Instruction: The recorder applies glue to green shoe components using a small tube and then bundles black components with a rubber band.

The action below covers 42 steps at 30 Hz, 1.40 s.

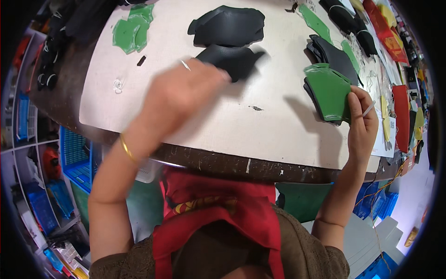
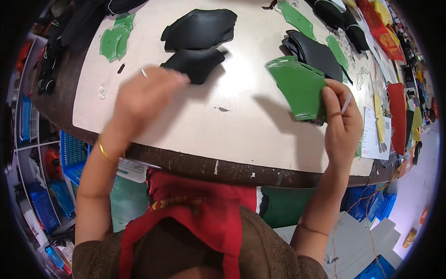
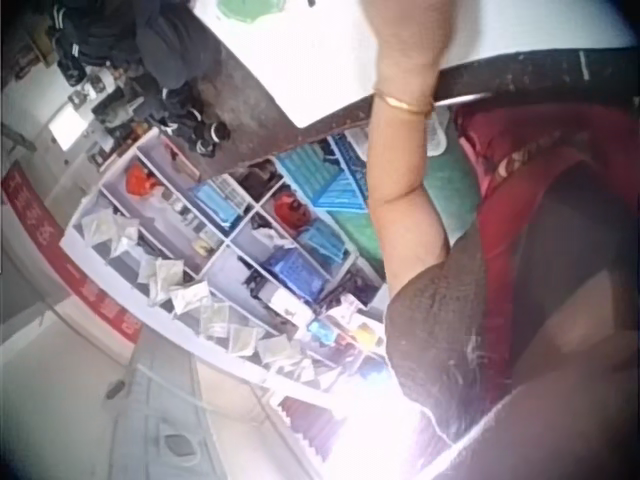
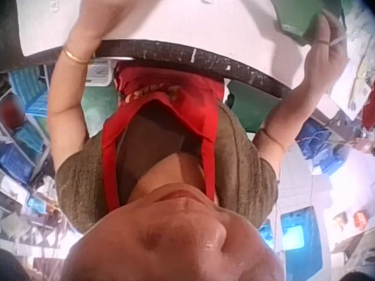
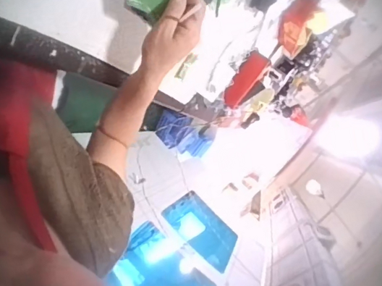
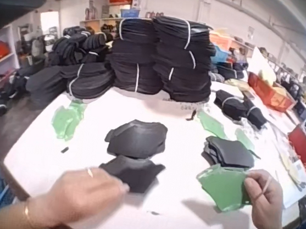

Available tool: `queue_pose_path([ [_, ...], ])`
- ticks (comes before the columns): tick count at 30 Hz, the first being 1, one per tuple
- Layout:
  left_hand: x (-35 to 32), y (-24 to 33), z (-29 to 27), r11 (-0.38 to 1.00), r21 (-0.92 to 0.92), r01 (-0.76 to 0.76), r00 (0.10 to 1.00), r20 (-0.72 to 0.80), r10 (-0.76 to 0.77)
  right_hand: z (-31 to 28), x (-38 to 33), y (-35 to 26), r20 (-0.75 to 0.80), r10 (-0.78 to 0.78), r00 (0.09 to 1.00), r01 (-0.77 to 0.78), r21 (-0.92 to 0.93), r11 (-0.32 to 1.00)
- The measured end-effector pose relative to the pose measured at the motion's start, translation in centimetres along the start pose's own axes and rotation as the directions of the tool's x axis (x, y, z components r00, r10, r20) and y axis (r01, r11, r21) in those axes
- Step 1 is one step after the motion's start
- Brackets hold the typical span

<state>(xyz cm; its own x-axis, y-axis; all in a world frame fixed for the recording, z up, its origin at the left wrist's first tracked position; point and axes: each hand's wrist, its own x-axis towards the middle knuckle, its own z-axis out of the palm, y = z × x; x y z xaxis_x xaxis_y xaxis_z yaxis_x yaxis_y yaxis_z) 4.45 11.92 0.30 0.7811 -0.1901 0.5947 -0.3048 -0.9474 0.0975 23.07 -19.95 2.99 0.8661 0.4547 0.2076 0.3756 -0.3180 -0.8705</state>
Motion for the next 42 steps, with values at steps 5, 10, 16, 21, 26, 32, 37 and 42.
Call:
queue_pose_path([
  [5,-2.4,8.4,-0.1,0.981,-0.193,0.025,0.988,0.152,0.005,4.7,-1.2,-2.8,0.318,0.048,0.947,-0.065,0.042,0.997],
  [10,-4.1,7.9,-0.2,0.943,-0.312,0.117,0.992,0.082,-0.096,7.7,-1.5,-3.4,0.486,0.053,0.872,-0.046,-0.027,0.999],
  [16,-4.9,8.2,0.4,0.926,-0.334,0.174,0.985,0.075,-0.158,9.0,-1.2,-3.4,0.561,0.038,0.827,0.072,-0.174,0.982],
  [21,-4.3,8.7,0.3,0.948,-0.277,0.159,0.987,0.081,-0.142,9.4,-1.1,-3.2,0.572,-0.075,0.817,0.275,-0.273,0.922],
  [26,-3.0,9.1,-0.6,0.975,-0.104,0.196,0.943,0.292,-0.158,7.3,1.7,-3.8,0.619,0.201,0.759,0.030,-0.342,0.939],
  [32,-1.9,10.1,-0.5,0.990,0.041,0.133,0.928,0.346,-0.139,6.5,0.6,-2.7,0.581,0.078,0.810,0.114,-0.288,0.951],
  [37,-1.6,10.5,-0.5,0.997,0.033,0.065,0.923,0.379,-0.073,6.4,0.4,-2.4,0.292,-0.357,0.887,0.458,-0.472,0.753],
  [42,-2.1,12.7,0.6,0.990,0.137,0.009,0.949,0.312,-0.052,6.9,-0.2,-5.9,0.400,-0.376,0.836,0.506,-0.298,0.809],
])
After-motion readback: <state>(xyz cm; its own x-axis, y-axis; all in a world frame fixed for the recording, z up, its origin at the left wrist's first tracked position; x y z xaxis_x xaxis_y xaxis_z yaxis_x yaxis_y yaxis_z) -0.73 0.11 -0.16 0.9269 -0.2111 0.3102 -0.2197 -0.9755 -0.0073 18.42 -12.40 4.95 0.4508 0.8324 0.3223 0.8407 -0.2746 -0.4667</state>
